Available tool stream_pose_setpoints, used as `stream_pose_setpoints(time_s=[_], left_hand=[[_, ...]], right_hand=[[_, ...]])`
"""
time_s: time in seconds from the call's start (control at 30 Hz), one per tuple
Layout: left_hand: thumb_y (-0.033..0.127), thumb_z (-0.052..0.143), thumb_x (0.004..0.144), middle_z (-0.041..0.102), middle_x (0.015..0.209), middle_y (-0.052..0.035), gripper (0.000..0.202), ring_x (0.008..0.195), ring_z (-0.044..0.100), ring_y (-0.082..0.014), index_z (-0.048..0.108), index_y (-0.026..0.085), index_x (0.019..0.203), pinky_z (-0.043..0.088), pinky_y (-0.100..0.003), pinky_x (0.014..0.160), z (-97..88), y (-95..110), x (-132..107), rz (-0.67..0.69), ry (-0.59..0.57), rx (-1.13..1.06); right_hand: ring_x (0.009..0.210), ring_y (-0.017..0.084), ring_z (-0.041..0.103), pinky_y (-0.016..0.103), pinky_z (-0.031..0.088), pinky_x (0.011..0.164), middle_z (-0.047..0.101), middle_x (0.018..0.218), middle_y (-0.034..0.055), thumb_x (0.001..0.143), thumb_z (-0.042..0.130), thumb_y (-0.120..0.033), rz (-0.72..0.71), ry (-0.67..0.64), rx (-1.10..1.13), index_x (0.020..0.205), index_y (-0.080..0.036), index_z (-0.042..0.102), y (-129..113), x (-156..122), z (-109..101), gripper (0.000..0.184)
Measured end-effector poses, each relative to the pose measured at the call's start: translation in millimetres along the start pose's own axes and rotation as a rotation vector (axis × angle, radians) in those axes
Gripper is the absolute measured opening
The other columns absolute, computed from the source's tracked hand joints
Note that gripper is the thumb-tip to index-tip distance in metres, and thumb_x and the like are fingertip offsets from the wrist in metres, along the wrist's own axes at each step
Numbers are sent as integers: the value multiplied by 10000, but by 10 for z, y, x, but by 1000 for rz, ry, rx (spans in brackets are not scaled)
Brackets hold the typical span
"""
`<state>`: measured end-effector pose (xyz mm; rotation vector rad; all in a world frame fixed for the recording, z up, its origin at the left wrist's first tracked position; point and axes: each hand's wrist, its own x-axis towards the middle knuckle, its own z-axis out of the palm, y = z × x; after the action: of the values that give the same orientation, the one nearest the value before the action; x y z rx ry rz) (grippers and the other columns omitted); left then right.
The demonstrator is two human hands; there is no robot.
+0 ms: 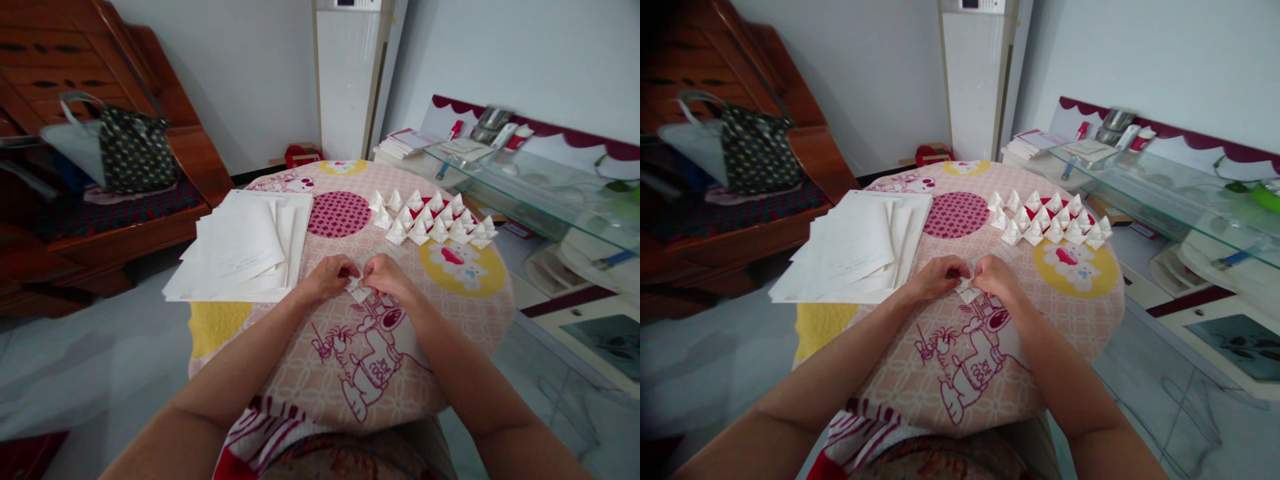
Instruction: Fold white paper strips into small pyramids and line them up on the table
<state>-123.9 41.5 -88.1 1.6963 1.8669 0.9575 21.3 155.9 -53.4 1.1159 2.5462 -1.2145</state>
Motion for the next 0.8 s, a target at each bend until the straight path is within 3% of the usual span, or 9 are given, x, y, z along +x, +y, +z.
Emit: stream_pose_setpoints(time_s=[0.23,0.37,0.5,0.67,0.73,0.8], left_hand=[[12,574,671,693,940,-31,381,816,652,-130,716,144,999,554,-256,771,36,-7,-20,-33,46,-37],[43,617,679,696,980,-42,449,819,640,-142,684,155,1109,547,-285,781,61,40,-32,-47,73,64],[69,638,685,696,898,-27,470,754,615,-139,663,149,1148,516,-274,726,57,96,-31,-95,86,106],[118,659,679,669,785,9,235,692,588,-133,698,166,906,474,-255,663,19,149,-36,-95,29,99],[114,665,669,662,768,12,193,683,580,-130,694,158,855,469,-249,651,4,165,-41,-91,29,58],[109,665,675,668,777,7,174,687,584,-126,692,145,843,474,-243,650,-17,180,-45,-83,48,-29]], right_hand=[[391,119,516,228,356,430,577,464,-21,751,691,-106,65,23,42,660,-182,604,133,-91,-158,148],[531,123,567,233,385,524,639,584,-3,759,761,-208,-90,152,-44,718,-171,675,130,-92,-130,101],[663,131,588,241,395,619,700,740,22,721,816,-237,-248,270,-136,831,-165,744,82,-54,-54,149],[641,116,571,228,378,601,670,699,-12,694,773,-180,-326,126,2,811,-152,742,147,-10,-67,125],[593,103,520,225,347,566,607,629,-38,702,750,-225,-338,60,71,720,-153,702,203,8,-78,88],[547,92,442,227,300,530,509,563,-58,723,723,-306,-351,26,147,622,-161,627,251,22,-78,201]])
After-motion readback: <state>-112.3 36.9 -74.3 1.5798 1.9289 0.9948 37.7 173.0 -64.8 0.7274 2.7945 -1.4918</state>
